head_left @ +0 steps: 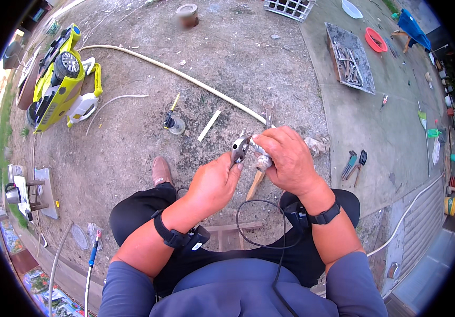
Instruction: The person uses an adjustable wrench to loosen or tighten a fitting on a metal faucet assembly held by hand.
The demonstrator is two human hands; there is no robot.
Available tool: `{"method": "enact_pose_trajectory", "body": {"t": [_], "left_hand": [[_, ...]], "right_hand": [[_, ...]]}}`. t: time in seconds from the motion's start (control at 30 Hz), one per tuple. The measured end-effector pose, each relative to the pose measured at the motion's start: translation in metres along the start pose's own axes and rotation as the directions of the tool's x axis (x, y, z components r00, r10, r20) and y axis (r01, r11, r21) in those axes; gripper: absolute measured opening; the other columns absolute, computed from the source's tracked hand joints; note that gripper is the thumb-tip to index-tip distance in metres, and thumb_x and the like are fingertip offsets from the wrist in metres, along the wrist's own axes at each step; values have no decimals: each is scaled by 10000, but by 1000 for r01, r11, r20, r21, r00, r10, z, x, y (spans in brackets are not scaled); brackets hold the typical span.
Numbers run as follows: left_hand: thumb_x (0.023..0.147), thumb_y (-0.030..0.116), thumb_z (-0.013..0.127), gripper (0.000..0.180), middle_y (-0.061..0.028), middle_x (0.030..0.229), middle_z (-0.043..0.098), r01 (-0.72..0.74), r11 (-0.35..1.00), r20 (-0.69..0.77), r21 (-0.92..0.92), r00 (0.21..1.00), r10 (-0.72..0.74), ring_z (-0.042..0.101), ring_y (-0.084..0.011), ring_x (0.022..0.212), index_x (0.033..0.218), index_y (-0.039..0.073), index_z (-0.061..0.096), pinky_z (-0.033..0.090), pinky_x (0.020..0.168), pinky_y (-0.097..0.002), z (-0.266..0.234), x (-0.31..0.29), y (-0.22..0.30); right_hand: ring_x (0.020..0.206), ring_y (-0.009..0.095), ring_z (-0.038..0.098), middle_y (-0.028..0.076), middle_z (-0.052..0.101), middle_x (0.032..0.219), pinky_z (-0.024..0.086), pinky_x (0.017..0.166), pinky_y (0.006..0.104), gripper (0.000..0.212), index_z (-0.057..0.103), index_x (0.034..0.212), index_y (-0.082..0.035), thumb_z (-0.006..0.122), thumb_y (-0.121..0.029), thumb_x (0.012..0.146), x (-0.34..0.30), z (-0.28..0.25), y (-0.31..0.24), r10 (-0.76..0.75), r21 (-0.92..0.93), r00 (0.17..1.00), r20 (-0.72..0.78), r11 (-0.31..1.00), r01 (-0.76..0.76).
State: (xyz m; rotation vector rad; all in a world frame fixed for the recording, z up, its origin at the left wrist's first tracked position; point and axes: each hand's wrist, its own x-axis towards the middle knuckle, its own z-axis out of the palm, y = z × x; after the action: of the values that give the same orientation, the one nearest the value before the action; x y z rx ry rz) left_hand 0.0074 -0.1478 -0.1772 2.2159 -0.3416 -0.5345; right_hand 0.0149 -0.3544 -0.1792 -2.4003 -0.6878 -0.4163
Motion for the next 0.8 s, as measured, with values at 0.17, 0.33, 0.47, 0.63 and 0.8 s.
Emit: {"method": "enact_pose_trajectory", "body": {"t": [0.17,0.33,0.47,0.63,0.8], "left_hand": [[950,223,522,241,-257,804,626,26,1000,-10,1,1000,-26,609,-456,777,1041,0,536,467,678,-518,3,0,0],[950,215,532,225,-250,770,624,83,995,-17,-47,996,-84,612,-454,739,1024,3,520,468,639,-504,1,1,6],[955,179,537,182,-177,709,621,71,997,-33,-15,997,-72,626,-330,624,963,5,484,481,574,-418,3,1,2],[973,140,505,148,-89,773,638,99,963,16,-251,995,-99,620,-142,581,974,-4,471,492,543,-288,7,1,-3],[988,133,478,138,-69,828,631,176,862,84,-476,984,-155,599,-96,590,1016,-2,469,472,534,-237,1,1,5]], "right_hand": [[854,300,588,84,599,963,483,731,403,458,560,1080,-114,679,-14,649,2,1,-2,16,16,1000,8,1000,-16],[841,342,579,112,612,958,484,714,419,515,561,1092,-90,678,26,604,1,2,-3,42,89,999,-29,995,-39],[837,346,582,121,614,957,485,707,418,485,566,1084,-78,677,33,625,1,1,-2,61,104,998,-34,993,-58],[844,348,596,128,614,942,489,701,407,399,574,1072,-68,693,2,697,-2,4,1,122,135,989,-84,985,-110],[829,341,606,132,614,911,488,693,394,333,580,1062,-68,704,-49,753,-3,3,6,162,148,981,-102,978,-146]]}}
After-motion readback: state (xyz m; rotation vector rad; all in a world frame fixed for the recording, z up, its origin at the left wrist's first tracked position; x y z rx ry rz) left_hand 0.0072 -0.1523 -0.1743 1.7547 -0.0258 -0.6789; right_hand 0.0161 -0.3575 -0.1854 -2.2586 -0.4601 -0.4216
